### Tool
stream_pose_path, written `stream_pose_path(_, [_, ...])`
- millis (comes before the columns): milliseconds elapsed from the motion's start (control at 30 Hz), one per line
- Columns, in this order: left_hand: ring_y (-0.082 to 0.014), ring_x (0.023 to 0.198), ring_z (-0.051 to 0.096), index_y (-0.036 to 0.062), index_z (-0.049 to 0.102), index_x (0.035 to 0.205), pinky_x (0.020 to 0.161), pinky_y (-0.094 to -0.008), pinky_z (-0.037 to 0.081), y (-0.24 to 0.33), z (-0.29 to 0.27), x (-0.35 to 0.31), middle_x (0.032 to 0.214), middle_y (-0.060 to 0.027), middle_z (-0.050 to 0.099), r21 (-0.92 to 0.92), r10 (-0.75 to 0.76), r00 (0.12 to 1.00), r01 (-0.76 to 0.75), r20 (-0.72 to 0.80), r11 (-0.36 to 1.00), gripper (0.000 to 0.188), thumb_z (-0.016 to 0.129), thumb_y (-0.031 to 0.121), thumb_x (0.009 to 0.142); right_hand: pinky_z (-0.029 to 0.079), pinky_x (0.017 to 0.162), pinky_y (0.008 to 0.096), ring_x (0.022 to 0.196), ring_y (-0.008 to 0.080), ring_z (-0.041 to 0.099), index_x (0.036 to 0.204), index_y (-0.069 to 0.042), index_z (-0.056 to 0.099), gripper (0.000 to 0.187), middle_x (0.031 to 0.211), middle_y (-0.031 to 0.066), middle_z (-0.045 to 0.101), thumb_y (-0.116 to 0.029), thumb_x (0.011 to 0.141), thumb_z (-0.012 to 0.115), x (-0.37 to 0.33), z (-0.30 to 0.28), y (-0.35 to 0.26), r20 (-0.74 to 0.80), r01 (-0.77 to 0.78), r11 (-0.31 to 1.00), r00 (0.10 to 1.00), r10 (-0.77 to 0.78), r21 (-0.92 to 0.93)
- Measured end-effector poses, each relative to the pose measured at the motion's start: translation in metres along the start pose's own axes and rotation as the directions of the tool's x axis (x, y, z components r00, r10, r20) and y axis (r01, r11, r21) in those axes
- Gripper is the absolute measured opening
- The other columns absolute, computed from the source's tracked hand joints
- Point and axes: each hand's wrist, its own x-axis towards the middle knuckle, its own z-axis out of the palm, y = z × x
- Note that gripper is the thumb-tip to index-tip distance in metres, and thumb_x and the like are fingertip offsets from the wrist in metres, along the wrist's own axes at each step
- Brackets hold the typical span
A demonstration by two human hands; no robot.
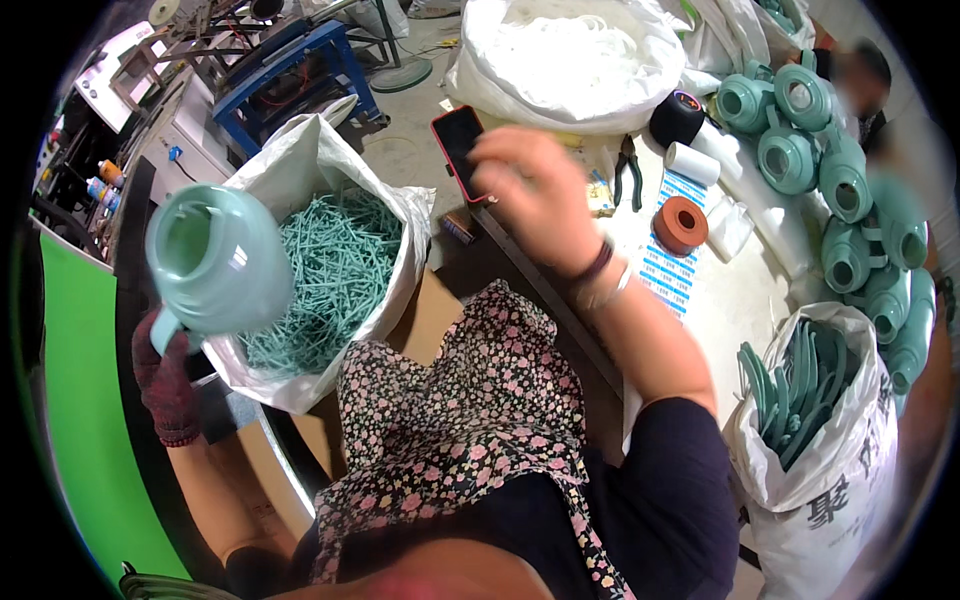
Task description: The person attaches white plastic clips to the handles of green jugs and inserts a white plastic ring into the mouth of each jug.
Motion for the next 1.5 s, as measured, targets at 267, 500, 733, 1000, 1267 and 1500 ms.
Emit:
stream_pose_path(267, [-0.0255, 0.110, 0.058, 0.0022, 0.050, 0.126, 0.100, -0.0409, 0.045, 0.001, 0.016, 0.000, 0.118, -0.0143, 0.059, -0.145, 0.010, 0.901, -0.081, -0.434, 0.986, 0.037, 0.060, 0.010, 0.092, 0.049, 0.088, 0.0430, 0.100, 0.0348, 0.064, 0.104, -0.004, 0.070, 0.034, 0.105, 0.0191, 0.068, -0.030, 0.086, 0.059, 0.116, -0.069, 0.213, 0.014, -0.254, 0.513, 0.887, 0.462, -0.820])
stream_pose_path(500, [-0.0277, 0.118, 0.051, 0.0031, 0.045, 0.131, 0.101, -0.0449, 0.043, 0.049, 0.030, -0.042, 0.125, -0.0137, 0.054, -0.579, -0.219, 0.926, 0.000, -0.309, 0.815, 0.044, 0.060, 0.008, 0.090, 0.052, 0.076, 0.0379, 0.083, 0.0289, 0.068, 0.094, -0.002, 0.071, 0.041, 0.091, 0.0124, 0.072, -0.041, 0.081, 0.068, 0.112, -0.073, 0.194, -0.110, -0.449, 0.648, 0.863, 0.494, -0.615])
stream_pose_path(733, [-0.0222, 0.099, 0.062, 0.0031, 0.061, 0.115, 0.087, -0.0351, 0.050, 0.047, 0.069, -0.138, 0.112, -0.0125, 0.064, -0.213, -0.267, 0.885, 0.365, 0.382, 0.906, 0.053, 0.083, 0.004, 0.066, 0.049, 0.063, 0.0255, 0.066, 0.0110, 0.060, 0.087, -0.001, 0.066, 0.026, 0.074, 0.0036, 0.065, -0.023, 0.080, 0.078, 0.016, -0.023, -0.004, 0.224, -0.248, 0.964, 0.949, 0.222, 0.096])
stream_pose_path(1000, [-0.0372, 0.119, 0.053, 0.0073, 0.049, 0.130, 0.103, -0.0490, 0.041, 0.112, 0.104, -0.082, 0.133, -0.0172, 0.052, -0.182, 0.357, 0.691, -0.315, 0.629, 0.931, 0.095, 0.093, 0.031, 0.049, 0.049, 0.063, 0.0351, 0.071, 0.0264, 0.059, 0.096, -0.005, 0.069, 0.028, 0.080, 0.0091, 0.060, -0.028, 0.080, 0.073, -0.065, -0.014, -0.103, 0.532, 0.043, 0.969, 0.829, -0.169, 0.242])
stream_pose_path(1267, [-0.0379, 0.110, 0.058, 0.0077, 0.064, 0.115, 0.096, -0.0458, 0.047, 0.142, 0.122, -0.068, 0.120, -0.0150, 0.061, -0.194, 0.525, 0.521, -0.560, 0.674, 0.805, 0.073, 0.090, 0.029, 0.050, 0.039, 0.054, 0.0334, 0.063, 0.0223, 0.049, 0.079, -0.007, 0.064, 0.018, 0.075, 0.0044, 0.052, -0.022, 0.072, 0.071, -0.033, -0.061, -0.161, 0.632, 0.467, 0.856, 0.599, -0.491, 0.221])
stream_pose_path(1500, [-0.0323, 0.101, 0.061, 0.0136, 0.066, 0.108, 0.082, -0.0426, 0.051, 0.153, 0.119, -0.068, 0.111, -0.0114, 0.062, -0.123, 0.573, 0.399, -0.736, 0.715, 0.666, 0.053, 0.082, 0.030, 0.060, 0.041, 0.053, 0.0350, 0.065, 0.0239, 0.050, 0.071, -0.006, 0.058, 0.020, 0.089, 0.0074, 0.055, -0.017, 0.063, 0.071, -0.028, -0.064, -0.178, 0.709, 0.444, 0.874, 0.551, -0.439, 0.196])
